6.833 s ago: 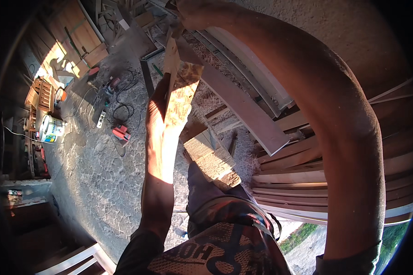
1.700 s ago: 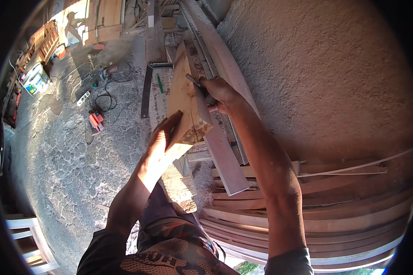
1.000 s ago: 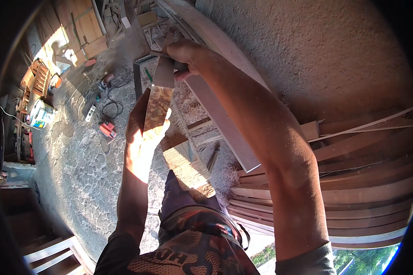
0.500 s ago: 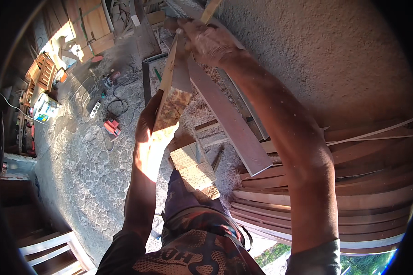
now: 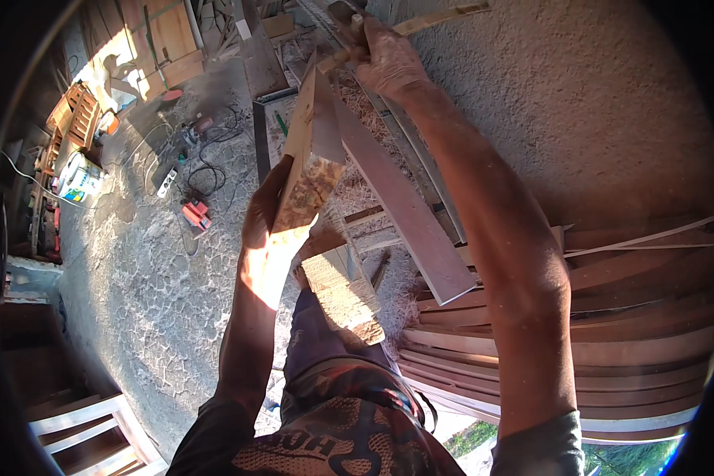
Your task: The person marks a wood plank using a combination square and a marking gauge, then uses an electric hand planer to smooth the edge of the wood.
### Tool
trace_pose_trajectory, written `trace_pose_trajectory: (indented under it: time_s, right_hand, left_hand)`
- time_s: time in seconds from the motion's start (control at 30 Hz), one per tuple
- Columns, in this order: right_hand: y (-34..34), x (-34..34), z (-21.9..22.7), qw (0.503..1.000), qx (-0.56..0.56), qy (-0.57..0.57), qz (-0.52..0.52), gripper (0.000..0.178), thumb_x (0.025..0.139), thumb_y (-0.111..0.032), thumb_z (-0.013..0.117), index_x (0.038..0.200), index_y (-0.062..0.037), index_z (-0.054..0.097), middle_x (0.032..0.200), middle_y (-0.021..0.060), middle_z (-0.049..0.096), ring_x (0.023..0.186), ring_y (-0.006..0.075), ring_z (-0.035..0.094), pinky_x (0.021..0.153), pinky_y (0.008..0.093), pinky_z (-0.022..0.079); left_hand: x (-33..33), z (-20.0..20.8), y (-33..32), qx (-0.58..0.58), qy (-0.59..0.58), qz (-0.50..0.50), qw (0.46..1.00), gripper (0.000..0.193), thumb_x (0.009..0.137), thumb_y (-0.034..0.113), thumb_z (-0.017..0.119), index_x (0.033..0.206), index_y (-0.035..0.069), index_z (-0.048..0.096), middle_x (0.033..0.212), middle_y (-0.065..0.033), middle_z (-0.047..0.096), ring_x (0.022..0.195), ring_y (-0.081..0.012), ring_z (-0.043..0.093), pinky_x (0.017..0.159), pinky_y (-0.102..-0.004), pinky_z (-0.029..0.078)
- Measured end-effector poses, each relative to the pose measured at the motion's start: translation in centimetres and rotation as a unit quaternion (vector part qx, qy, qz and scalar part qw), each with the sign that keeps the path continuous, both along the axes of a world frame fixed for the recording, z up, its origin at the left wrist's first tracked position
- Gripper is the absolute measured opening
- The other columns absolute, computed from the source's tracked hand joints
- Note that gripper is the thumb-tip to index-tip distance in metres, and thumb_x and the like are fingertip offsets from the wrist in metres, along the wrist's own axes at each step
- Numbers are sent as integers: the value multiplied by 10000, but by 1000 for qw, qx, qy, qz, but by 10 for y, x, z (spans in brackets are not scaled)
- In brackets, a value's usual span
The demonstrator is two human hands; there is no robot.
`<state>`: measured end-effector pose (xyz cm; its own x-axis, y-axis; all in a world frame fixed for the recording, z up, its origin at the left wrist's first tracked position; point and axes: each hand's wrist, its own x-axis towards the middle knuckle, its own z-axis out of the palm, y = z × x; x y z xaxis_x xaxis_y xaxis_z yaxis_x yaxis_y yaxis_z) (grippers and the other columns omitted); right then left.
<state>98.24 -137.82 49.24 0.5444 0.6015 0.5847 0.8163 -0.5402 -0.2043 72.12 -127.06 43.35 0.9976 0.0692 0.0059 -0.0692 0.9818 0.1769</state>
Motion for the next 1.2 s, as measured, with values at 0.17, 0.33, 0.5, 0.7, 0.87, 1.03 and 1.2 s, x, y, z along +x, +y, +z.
trace_pose_trajectory:
  time_s: [0.17,0.33,0.5,0.7,0.87,1.03,1.2]
  right_hand:
    - [26,-30,5,854,96,509,-52,224,987,-233,532,1049,-29,604,825,101,650,705,236,662,723,432,592]
    - [29,-55,-17,775,87,613,-124,277,940,-301,643,1042,-43,645,817,56,674,685,147,666,582,322,574]
    - [33,-65,-16,727,165,662,-80,262,930,-236,635,1052,-6,660,906,96,706,724,175,697,645,375,614]
    - [24,-47,-28,702,177,687,-62,265,926,-200,630,1085,12,652,971,132,711,804,189,715,744,343,609]
    - [30,-60,-13,710,161,683,-62,291,924,-202,633,1106,26,639,1008,143,711,850,196,716,764,335,603]
    - [29,-53,-17,738,150,654,-67,294,917,-182,611,1127,22,626,999,141,706,842,182,714,753,318,599]
    - [34,-51,-13,764,142,625,-75,267,914,-176,595,1109,3,630,989,122,705,821,150,706,709,300,594]
  left_hand:
    - [-6,1,18,-11,15,-5,1000,316,1031,152,536,1244,-80,559,1081,-210,699,906,-256,740,695,-309,661]
    - [5,-16,15,22,4,-29,999,430,1022,245,578,1312,-63,507,1179,-189,656,1010,-241,699,882,-361,598]
    - [7,-23,14,66,71,0,995,445,1007,240,602,1316,-65,507,1156,-184,662,991,-237,699,864,-342,591]
    - [18,-29,4,23,52,9,998,347,998,175,610,1241,-68,565,1103,-203,689,959,-244,723,831,-333,624]
    - [15,-24,7,56,65,15,996,386,996,207,615,1253,-74,549,1091,-193,683,945,-235,718,818,-330,617]
    - [13,-12,5,65,43,-4,997,453,1000,266,605,1290,-72,520,1112,-179,672,941,-221,711,805,-320,608]
    - [14,-8,9,41,28,-28,998,386,1010,224,574,1264,-65,538,1079,-198,685,880,-247,733,728,-335,641]
